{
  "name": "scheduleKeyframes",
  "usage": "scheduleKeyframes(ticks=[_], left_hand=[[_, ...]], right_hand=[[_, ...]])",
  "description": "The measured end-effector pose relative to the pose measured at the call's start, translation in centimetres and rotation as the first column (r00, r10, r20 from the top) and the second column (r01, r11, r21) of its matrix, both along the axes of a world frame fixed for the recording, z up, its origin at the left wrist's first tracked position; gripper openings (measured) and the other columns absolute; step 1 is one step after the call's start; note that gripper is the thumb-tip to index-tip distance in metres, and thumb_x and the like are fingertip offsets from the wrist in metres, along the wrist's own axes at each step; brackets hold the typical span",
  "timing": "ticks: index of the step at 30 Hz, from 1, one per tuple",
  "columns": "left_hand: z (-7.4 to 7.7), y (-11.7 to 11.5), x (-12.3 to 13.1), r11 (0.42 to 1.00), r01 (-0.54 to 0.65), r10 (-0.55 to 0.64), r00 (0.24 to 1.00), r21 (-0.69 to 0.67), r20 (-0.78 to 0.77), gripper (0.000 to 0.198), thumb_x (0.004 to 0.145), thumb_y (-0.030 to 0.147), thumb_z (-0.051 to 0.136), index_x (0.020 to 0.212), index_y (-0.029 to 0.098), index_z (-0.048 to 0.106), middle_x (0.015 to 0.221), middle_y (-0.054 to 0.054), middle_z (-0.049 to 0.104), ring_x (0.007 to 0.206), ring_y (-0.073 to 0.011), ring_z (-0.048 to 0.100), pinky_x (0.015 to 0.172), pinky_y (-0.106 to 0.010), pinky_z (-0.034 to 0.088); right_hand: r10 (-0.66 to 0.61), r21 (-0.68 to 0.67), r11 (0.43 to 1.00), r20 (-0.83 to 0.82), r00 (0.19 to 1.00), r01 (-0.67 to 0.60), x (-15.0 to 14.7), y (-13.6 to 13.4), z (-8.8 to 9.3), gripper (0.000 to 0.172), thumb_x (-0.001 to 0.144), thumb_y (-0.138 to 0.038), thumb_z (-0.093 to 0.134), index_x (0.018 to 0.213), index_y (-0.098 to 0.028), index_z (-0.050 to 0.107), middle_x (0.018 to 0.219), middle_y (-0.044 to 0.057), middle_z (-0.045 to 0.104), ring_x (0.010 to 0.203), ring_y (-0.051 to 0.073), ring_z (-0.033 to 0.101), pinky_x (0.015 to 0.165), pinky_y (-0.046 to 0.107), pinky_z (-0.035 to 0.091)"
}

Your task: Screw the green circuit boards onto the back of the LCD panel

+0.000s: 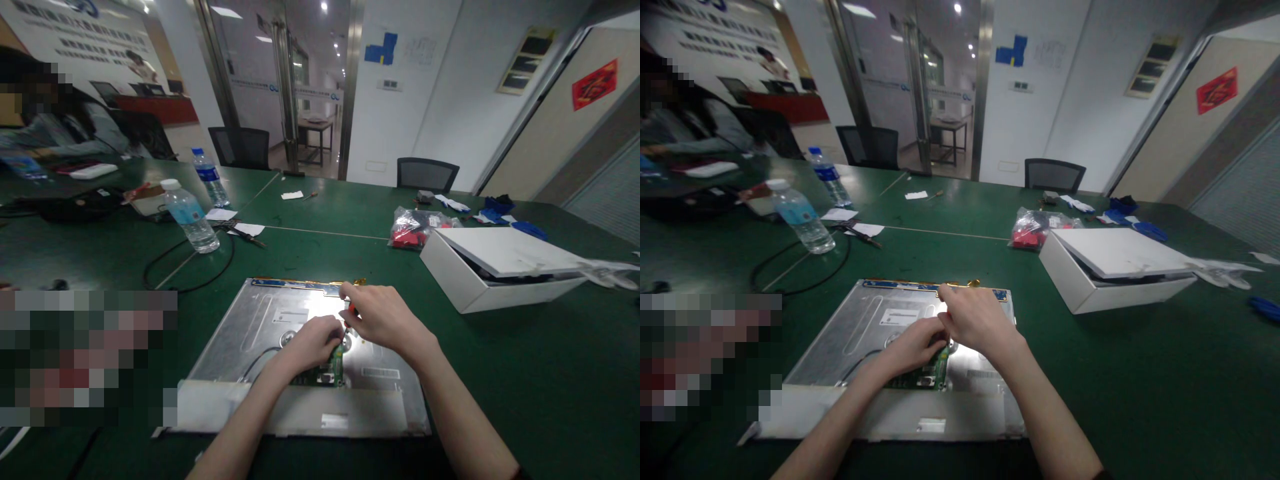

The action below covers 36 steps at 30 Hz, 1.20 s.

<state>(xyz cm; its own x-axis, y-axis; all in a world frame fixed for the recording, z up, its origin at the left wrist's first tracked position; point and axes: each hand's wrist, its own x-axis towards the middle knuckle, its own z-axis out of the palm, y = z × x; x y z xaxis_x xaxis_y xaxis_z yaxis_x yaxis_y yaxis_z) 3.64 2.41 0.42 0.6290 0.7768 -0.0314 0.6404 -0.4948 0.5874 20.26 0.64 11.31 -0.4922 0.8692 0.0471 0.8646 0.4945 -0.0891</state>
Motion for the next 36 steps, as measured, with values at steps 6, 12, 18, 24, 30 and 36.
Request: scheduleKeyframes(ticks=[6, 12, 18, 24, 30, 36], left_hand=[[-0.72, 0.21, -0.03, 1.0, 0.007, -0.008, 1.0, 0.013, 0.019, 0.013, 0.078, 0.009, 0.05, 0.08, 0.017, 0.06, 0.084, -0.004, 0.067, 0.08, -0.0198, 0.061, 0.07, -0.026, 0.043], [-0.75, 0.14, -0.13, 1.0, 0.022, -0.022, 1.0, 0.017, 0.011, 0.016, 0.08, 0.01, 0.048, 0.082, 0.018, 0.062, 0.092, -0.005, 0.068, 0.087, -0.0205, 0.061, 0.075, -0.027, 0.043], [-0.94, 0.27, -0.1, 0.999, 0.007, -0.007, 1.0, 0.036, 0.013, 0.013, 0.078, 0.01, 0.048, 0.079, 0.017, 0.059, 0.084, -0.005, 0.067, 0.08, -0.0211, 0.061, 0.069, -0.027, 0.043], [-0.59, 0.12, -0.09, 0.999, 0.009, -0.01, 1.0, 0.031, 0.024, 0.019, 0.076, 0.007, 0.047, 0.081, 0.018, 0.062, 0.086, -0.004, 0.067, 0.082, -0.0201, 0.061, 0.072, -0.027, 0.043], [-0.54, 0.1, 0.02, 1.0, 0.012, -0.012, 1.0, 0.013, 0.024, 0.022, 0.076, 0.006, 0.046, 0.08, 0.017, 0.064, 0.085, -0.005, 0.068, 0.081, -0.0193, 0.061, 0.073, -0.027, 0.044], [-1.12, 0.22, -0.08, 1.0, 0.002, -0.003, 0.999, 0.03, 0.032, 0.022, 0.077, 0.005, 0.046, 0.082, 0.018, 0.062, 0.089, -0.005, 0.068, 0.084, -0.02, 0.061, 0.076, -0.028, 0.044]], right_hand=[[0.097, -0.017, 0.995, -0.102, 0.99, -0.099, 0.05, -0.66, 0.19, 0.023, 0.086, -0.026, 0.054, 0.107, -0.019, 0.05, 0.095, 0.005, 0.07, 0.082, 0.02, 0.065, 0.058, 0.026, 0.033], [-0.059, 0.038, 0.998, 0.063, 0.996, 0.057, -0.5, -0.39, 0.05, 0.039, 0.095, -0.051, 0.038, 0.087, -0.018, 0.058, 0.076, 0.009, 0.069, 0.07, 0.022, 0.066, 0.055, 0.027, 0.032], [0.055, 0.018, 0.998, -0.02, 0.998, -0.055, -0.27, -0.62, 0.17, 0.014, 0.087, -0.028, 0.05, 0.095, -0.02, 0.057, 0.08, 0.004, 0.069, 0.071, 0.018, 0.063, 0.055, 0.027, 0.03], [0.047, -0.007, 0.999, -0.051, 0.998, -0.047, 0.1, -0.57, 0.32, 0.027, 0.09, -0.043, 0.048, 0.097, -0.019, 0.059, 0.081, 0.006, 0.07, 0.073, 0.019, 0.063, 0.057, 0.026, 0.032], [-0.037, 0.001, 0.999, 0.04, 0.999, 0.037, 0.13, -0.23, 0.36, 0.034, 0.096, -0.042, 0.036, 0.09, -0.021, 0.062, 0.076, 0.006, 0.069, 0.067, 0.019, 0.063, 0.055, 0.027, 0.03], [0.041, 0.02, 0.999, -0.074, 0.996, -0.039, 0.37, -0.54, 0.15, 0.018, 0.086, -0.028, 0.048, 0.1, -0.019, 0.054, 0.088, 0.004, 0.069, 0.072, 0.017, 0.061, 0.056, 0.027, 0.03]])
